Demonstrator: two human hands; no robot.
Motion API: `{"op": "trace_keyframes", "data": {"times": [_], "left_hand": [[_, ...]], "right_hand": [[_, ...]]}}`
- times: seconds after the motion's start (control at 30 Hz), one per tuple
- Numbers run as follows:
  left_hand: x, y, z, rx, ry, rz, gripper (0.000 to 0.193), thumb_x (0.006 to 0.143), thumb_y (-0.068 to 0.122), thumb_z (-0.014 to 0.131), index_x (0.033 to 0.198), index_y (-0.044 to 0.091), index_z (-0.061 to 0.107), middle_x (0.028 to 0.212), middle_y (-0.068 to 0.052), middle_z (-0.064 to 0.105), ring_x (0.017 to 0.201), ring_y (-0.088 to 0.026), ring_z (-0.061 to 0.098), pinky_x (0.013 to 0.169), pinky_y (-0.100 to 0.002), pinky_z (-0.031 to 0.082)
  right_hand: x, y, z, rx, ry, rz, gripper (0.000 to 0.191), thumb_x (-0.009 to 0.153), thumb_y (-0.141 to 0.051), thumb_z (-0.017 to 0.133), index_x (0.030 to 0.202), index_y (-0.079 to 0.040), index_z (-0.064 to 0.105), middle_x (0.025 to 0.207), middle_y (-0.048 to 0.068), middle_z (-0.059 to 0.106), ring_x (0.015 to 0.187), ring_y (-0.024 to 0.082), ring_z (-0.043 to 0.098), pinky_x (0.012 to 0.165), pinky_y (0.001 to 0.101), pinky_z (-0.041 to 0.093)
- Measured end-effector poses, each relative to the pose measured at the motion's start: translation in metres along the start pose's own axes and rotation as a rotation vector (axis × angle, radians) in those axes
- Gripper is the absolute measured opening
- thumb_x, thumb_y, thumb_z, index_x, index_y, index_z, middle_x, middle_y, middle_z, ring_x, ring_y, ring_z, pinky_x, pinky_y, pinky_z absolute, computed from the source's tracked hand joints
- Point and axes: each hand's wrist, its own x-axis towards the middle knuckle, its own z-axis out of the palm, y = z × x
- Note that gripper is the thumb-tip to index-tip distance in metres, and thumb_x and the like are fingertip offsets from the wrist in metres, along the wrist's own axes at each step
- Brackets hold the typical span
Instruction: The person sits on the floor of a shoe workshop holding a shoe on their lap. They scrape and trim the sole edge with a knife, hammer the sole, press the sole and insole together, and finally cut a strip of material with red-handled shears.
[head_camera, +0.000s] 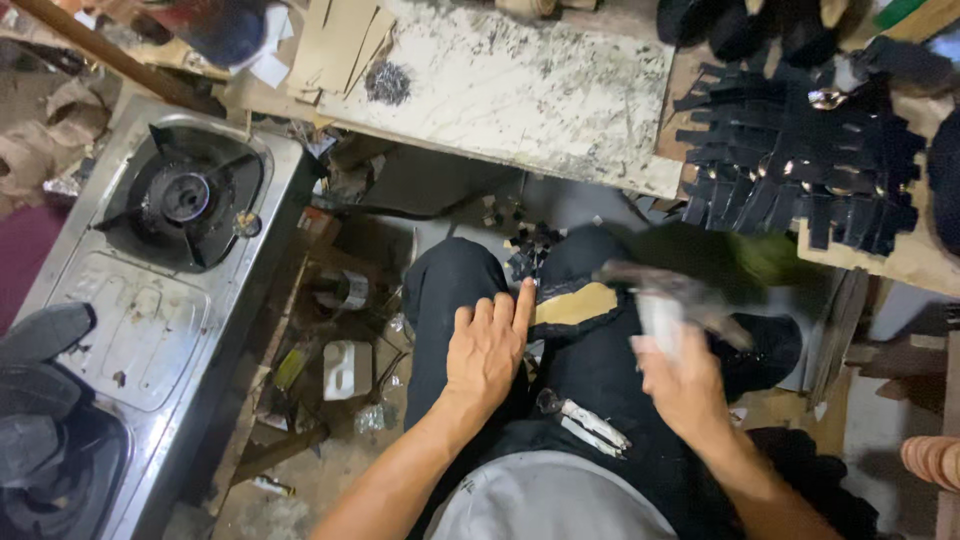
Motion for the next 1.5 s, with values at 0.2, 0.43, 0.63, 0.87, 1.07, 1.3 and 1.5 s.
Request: {"op": "trace_keyframes", "data": {"times": [0.2, 0.43, 0.63, 0.87, 1.07, 1.3, 1.5], "left_hand": [[0.013, -0.013, -0.010, -0.139, -0.025, -0.022, 0.069, 0.084, 0.018, 0.069, 0.150, 0.011, 0.049, 0.095, -0.004, 0.058, 0.088, -0.022, 0.059, 0.075, -0.039, 0.044], [0.013, -0.030, -0.001, -0.573, -0.100, -0.208, 0.099, 0.067, 0.033, 0.090, 0.151, 0.009, 0.045, 0.116, -0.013, 0.062, 0.105, -0.033, 0.061, 0.086, -0.046, 0.047], [-0.013, -0.050, 0.041, -2.077, -0.115, -0.411, 0.086, 0.089, 0.058, 0.069, 0.149, 0.002, 0.043, 0.136, -0.021, 0.060, 0.116, -0.031, 0.062, 0.100, -0.044, 0.050], [-0.023, -0.043, 0.074, -2.726, -0.175, -0.548, 0.095, 0.095, 0.083, 0.031, 0.123, -0.002, 0.060, 0.103, -0.014, 0.066, 0.081, -0.025, 0.066, 0.073, -0.037, 0.055], [0.008, -0.037, 0.076, -2.826, -0.134, -0.667, 0.093, 0.096, 0.083, 0.032, 0.115, -0.003, 0.062, 0.097, -0.014, 0.065, 0.077, -0.026, 0.066, 0.069, -0.038, 0.055], [0.012, -0.033, 0.068, -2.767, -0.137, -0.726, 0.079, 0.095, 0.076, 0.039, 0.121, 0.005, 0.060, 0.102, -0.016, 0.065, 0.082, -0.029, 0.067, 0.074, -0.043, 0.057], [0.002, -0.051, 0.063, -3.099, 0.007, -0.938, 0.087, 0.094, 0.080, 0.046, 0.119, -0.002, 0.060, 0.101, -0.018, 0.068, 0.080, -0.029, 0.068, 0.068, -0.041, 0.061]], "right_hand": [[-0.024, 0.025, -0.013, -0.615, -0.119, -0.258, 0.030, 0.084, -0.030, 0.076, 0.099, -0.006, 0.066, 0.073, 0.013, 0.063, 0.060, 0.025, 0.065, 0.055, 0.0416, 0.052], [-0.069, 0.055, 0.008, -0.640, -0.421, 0.038, 0.034, 0.074, -0.024, 0.082, 0.103, -0.011, 0.068, 0.093, 0.013, 0.068, 0.087, 0.038, 0.067, 0.073, 0.0463, 0.052], [-0.045, 0.035, -0.050, -0.568, -0.699, 0.293, 0.032, 0.078, -0.031, 0.086, 0.096, -0.010, 0.069, 0.077, 0.012, 0.068, 0.077, 0.028, 0.072, 0.075, 0.0397, 0.057], [-0.041, 0.039, -0.057, -0.611, -0.480, -0.048, 0.041, 0.073, -0.029, 0.082, 0.109, -0.012, 0.072, 0.097, 0.005, 0.070, 0.083, 0.022, 0.072, 0.075, 0.0350, 0.056], [-0.060, 0.022, -0.065, 0.105, -0.300, -0.557, 0.025, 0.092, -0.024, 0.077, 0.109, -0.010, 0.065, 0.102, 0.005, 0.075, 0.093, 0.023, 0.077, 0.085, 0.0419, 0.061], [-0.043, 0.002, 0.012, -0.793, -0.366, -0.331, 0.033, 0.085, -0.041, 0.077, 0.108, -0.018, 0.075, 0.085, 0.006, 0.076, 0.081, 0.017, 0.075, 0.077, 0.0328, 0.059], [-0.032, -0.018, 0.021, -0.311, -0.097, -0.185, 0.046, 0.088, -0.021, 0.072, 0.129, -0.002, 0.065, 0.092, 0.016, 0.072, 0.076, 0.021, 0.069, 0.070, 0.0348, 0.055]]}}
